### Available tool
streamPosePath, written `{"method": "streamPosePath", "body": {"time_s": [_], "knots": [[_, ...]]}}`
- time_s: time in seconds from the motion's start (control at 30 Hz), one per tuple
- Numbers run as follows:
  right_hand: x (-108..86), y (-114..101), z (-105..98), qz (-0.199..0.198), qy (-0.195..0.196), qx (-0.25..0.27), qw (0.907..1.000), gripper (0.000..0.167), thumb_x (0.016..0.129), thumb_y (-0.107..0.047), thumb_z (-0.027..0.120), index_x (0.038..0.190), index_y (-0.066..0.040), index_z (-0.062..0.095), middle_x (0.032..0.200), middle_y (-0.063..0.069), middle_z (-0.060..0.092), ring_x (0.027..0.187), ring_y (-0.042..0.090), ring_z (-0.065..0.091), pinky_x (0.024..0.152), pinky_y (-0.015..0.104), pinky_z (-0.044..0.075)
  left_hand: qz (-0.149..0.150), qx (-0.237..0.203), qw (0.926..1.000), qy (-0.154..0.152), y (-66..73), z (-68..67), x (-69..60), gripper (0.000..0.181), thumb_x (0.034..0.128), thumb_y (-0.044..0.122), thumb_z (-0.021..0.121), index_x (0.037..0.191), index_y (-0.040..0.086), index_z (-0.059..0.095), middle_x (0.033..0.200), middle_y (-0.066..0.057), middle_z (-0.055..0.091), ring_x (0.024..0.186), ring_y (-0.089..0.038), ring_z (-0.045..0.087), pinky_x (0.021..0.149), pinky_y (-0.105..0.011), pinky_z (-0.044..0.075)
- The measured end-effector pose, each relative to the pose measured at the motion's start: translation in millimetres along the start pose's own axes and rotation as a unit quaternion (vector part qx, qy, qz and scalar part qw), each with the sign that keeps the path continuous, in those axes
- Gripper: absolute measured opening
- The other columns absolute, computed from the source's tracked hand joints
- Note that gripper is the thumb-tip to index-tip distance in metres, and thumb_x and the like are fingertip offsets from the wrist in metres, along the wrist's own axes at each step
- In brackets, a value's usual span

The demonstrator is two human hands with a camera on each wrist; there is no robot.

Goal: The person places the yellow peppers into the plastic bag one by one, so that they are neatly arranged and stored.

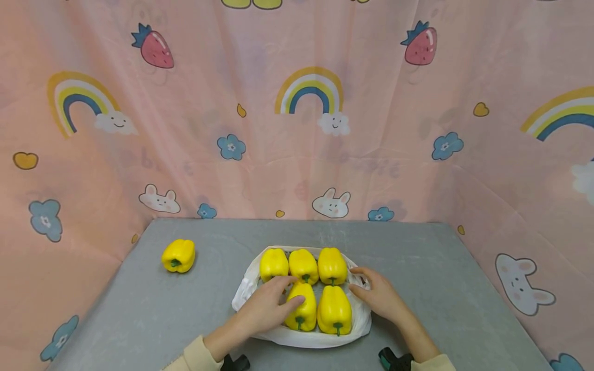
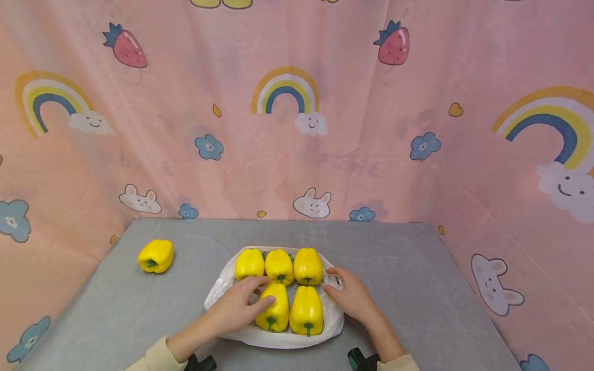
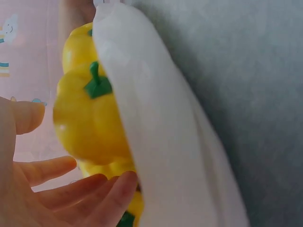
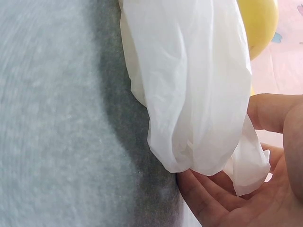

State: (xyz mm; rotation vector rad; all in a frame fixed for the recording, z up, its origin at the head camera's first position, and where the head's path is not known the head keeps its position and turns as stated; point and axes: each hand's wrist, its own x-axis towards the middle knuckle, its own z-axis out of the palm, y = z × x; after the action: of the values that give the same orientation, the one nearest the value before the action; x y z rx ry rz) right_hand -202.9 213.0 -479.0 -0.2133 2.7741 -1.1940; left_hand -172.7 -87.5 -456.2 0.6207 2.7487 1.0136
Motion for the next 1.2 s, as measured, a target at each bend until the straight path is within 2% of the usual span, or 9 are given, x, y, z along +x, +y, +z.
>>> {"method": "streamPosePath", "body": {"time_s": [0.33, 0.53, 0.73, 1.07, 1.2], "knots": [[-0.8, 0, 0, -0.004, 0.003, -0.002, 1.0000, 0.048, 0.097, -0.029, 0.069, 0.136, -0.003, 0.060, 0.141, 0.019, 0.057, 0.136, 0.043, 0.047, 0.109, 0.065, 0.036, 0.054, 0.019, 0.9964, 0.062, -2.8, -23.8, 1.0, 0.035, 0.1007, 0.031, 0.064, 0.124, 0.006, 0.067, 0.115, -0.006, 0.069, 0.097, -0.018, 0.065, 0.080, -0.034, 0.056], [0.2, 1, 0, -0.003, 0.005, -0.008, 1.0000, 0.048, 0.097, -0.029, 0.069, 0.136, -0.003, 0.060, 0.141, 0.019, 0.057, 0.136, 0.044, 0.047, 0.110, 0.066, 0.036, 0.081, 0.016, 0.9909, 0.106, -6.1, -38.8, -2.2, 0.024, 0.0972, 0.016, 0.069, 0.117, 0.001, 0.069, 0.108, -0.010, 0.070, 0.095, -0.022, 0.066, 0.078, -0.036, 0.059], [2.4, 2, 2, 0.005, 0.006, -0.007, 0.9999, 0.046, 0.097, -0.027, 0.069, 0.136, -0.004, 0.061, 0.141, 0.018, 0.058, 0.136, 0.044, 0.046, 0.110, 0.066, 0.035, 0.083, 0.031, 0.9860, 0.141, -14.4, -50.8, -6.2, 0.022, 0.0951, 0.011, 0.071, 0.114, 0.000, 0.069, 0.106, -0.011, 0.069, 0.095, -0.026, 0.066, 0.077, -0.037, 0.059], [2.6, 4, 3, 0.007, 0.006, -0.007, 0.9999, 0.046, 0.097, -0.026, 0.068, 0.136, -0.003, 0.061, 0.141, 0.018, 0.057, 0.136, 0.044, 0.046, 0.110, 0.066, 0.034, 0.068, 0.052, 0.9785, 0.188, -40.8, -67.9, -3.9, 0.021, 0.0947, 0.012, 0.073, 0.113, 0.001, 0.071, 0.107, -0.012, 0.070, 0.095, -0.025, 0.065, 0.080, -0.041, 0.059], [2.5, 3, 3, 0.008, 0.007, -0.009, 0.9999, 0.046, 0.097, -0.027, 0.068, 0.136, -0.004, 0.061, 0.141, 0.018, 0.057, 0.136, 0.044, 0.046, 0.110, 0.066, 0.035, 0.070, 0.057, 0.9731, 0.212, -53.2, -75.1, -2.2, 0.020, 0.0931, 0.009, 0.074, 0.112, 0.002, 0.071, 0.107, -0.012, 0.070, 0.096, -0.027, 0.065, 0.081, -0.043, 0.059]]}}
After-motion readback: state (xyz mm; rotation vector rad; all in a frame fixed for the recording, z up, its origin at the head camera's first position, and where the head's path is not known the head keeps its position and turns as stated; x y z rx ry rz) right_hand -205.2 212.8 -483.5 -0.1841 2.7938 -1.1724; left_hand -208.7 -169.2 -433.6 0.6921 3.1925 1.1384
